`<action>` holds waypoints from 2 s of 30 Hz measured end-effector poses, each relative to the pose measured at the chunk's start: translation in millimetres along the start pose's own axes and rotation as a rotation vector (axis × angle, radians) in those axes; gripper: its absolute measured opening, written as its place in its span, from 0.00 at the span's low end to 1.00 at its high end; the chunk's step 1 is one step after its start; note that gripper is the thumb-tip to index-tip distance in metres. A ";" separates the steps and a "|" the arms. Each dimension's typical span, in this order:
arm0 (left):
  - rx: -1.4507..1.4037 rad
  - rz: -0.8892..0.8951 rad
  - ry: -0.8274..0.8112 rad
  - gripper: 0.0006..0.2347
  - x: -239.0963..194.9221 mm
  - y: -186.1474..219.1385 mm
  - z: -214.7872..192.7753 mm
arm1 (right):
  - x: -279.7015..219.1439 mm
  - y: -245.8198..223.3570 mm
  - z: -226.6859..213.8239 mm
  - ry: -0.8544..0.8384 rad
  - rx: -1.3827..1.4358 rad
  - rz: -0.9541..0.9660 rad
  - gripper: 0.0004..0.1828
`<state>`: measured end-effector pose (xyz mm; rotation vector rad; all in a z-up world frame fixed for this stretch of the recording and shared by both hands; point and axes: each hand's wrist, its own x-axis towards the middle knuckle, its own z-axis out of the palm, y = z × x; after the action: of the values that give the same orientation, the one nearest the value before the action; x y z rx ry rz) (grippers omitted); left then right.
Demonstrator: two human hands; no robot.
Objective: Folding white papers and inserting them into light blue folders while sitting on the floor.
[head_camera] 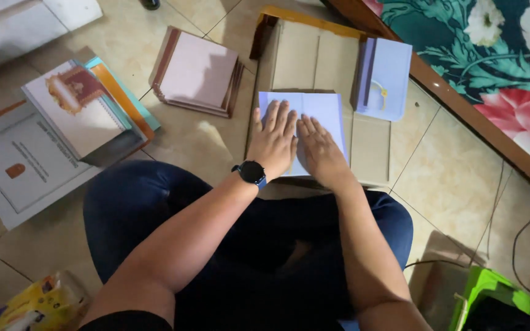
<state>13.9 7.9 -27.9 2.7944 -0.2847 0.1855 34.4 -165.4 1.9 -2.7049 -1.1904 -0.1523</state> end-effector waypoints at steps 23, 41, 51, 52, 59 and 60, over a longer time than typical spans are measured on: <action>-0.029 -0.119 0.121 0.24 2.7 -0.7 15.0 | -57.3 -41.5 -18.9 -0.073 -0.006 0.123 0.30; -0.358 -0.384 0.399 0.12 -2.2 -22.8 -9.0 | -4.4 -71.9 -4.3 0.181 0.512 0.560 0.22; -1.088 -0.416 0.278 0.11 -9.6 1.2 -43.8 | -14.6 -65.2 -28.4 0.325 0.814 0.619 0.42; -1.079 -0.403 0.268 0.11 -5.2 4.4 -45.6 | -17.7 -57.2 -31.0 0.340 0.820 0.627 0.42; -0.968 0.002 0.292 0.29 61.2 39.9 -43.4 | -22.8 19.7 -80.1 0.647 0.862 0.572 0.22; -0.877 0.116 0.302 0.37 81.0 44.0 -31.4 | -21.3 39.3 -88.1 0.680 0.813 0.534 0.22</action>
<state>80.1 -36.7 28.0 1.8556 -0.3469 0.3930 47.3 -224.9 79.6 -1.8907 -0.2200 -0.3707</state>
